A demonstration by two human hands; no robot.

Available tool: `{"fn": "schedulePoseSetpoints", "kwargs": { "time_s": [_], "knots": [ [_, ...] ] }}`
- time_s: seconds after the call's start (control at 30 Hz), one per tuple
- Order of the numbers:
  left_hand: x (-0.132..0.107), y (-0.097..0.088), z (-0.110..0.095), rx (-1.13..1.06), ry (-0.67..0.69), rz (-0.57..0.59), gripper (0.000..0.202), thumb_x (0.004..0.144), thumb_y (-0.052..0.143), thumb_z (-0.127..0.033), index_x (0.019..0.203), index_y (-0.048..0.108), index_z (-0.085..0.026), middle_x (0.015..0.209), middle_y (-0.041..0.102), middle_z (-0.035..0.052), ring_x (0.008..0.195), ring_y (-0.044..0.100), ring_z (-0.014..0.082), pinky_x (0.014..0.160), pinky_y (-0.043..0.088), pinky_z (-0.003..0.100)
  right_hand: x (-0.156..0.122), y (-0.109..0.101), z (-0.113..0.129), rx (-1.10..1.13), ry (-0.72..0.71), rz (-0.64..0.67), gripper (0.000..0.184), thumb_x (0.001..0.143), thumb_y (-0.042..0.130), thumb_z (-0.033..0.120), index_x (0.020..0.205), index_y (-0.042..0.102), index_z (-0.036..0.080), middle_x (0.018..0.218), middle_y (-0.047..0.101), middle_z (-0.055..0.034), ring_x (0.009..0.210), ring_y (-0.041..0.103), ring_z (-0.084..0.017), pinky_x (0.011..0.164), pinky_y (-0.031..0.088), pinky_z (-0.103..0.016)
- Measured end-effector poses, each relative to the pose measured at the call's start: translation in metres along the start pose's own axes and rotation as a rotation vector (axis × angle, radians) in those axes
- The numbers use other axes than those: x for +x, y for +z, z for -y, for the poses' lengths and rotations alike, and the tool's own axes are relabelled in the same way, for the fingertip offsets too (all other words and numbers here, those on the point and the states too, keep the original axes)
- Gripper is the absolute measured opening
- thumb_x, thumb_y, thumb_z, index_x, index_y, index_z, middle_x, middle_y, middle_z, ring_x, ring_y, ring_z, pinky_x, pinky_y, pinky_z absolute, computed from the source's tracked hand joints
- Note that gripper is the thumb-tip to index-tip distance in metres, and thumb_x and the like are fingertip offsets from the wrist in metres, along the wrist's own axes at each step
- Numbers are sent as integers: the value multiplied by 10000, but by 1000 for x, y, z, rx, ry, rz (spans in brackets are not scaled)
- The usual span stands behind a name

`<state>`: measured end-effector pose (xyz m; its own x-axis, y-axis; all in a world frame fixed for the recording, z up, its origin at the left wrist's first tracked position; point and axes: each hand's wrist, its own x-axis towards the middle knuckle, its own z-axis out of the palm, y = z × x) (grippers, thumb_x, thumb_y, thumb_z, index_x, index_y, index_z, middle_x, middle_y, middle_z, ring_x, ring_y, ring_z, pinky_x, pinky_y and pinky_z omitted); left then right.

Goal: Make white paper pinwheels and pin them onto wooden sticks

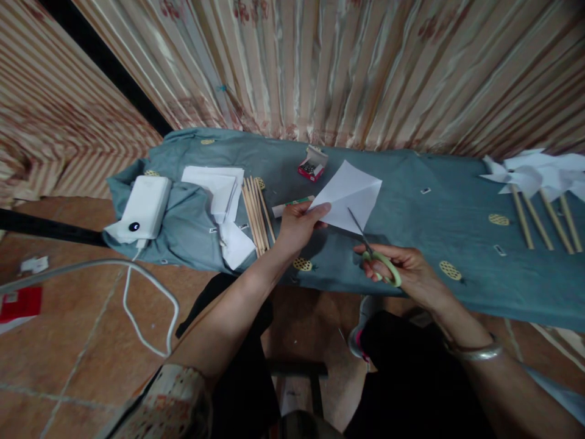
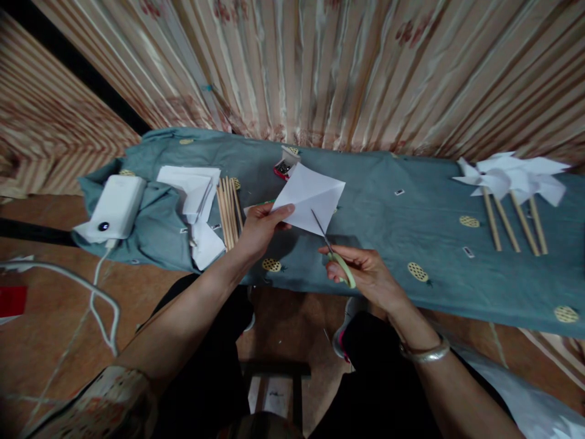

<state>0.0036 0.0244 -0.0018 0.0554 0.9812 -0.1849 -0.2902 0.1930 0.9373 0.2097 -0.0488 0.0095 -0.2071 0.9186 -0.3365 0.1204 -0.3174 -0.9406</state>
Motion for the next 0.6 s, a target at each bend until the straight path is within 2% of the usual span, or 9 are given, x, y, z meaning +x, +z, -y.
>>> {"fn": "schedulePoseSetpoints", "kwargs": {
  "time_s": [0.23, 0.43, 0.6],
  "knots": [
    [-2, 2, 1, 26, -15, 16, 128, 734, 719, -280, 676, 701, -167, 673, 668, -4, 593, 568, 88, 551, 463, 214, 0, 2, 3, -27, -22, 13, 490, 647, 791, 557, 989, 766, 207, 628, 662, -22, 543, 582, -113, 530, 523, -245],
    [-2, 2, 2, 18, -9, 24, 165, 705, 747, -311, 669, 693, -160, 665, 672, -2, 595, 568, 94, 554, 471, 213, 0, 2, 1, -8, -10, -20, 472, 635, 809, 532, 975, 767, 208, 622, 657, -14, 547, 587, -110, 524, 517, -234],
    [-3, 2, 2, 40, -22, 24, 155, 724, 728, -307, 678, 699, -163, 667, 669, 0, 586, 561, 89, 551, 468, 204, 0, 3, 1, -28, -13, 1, 476, 661, 785, 547, 991, 763, 205, 615, 653, -19, 526, 565, -110, 519, 513, -246]
  ]
}}
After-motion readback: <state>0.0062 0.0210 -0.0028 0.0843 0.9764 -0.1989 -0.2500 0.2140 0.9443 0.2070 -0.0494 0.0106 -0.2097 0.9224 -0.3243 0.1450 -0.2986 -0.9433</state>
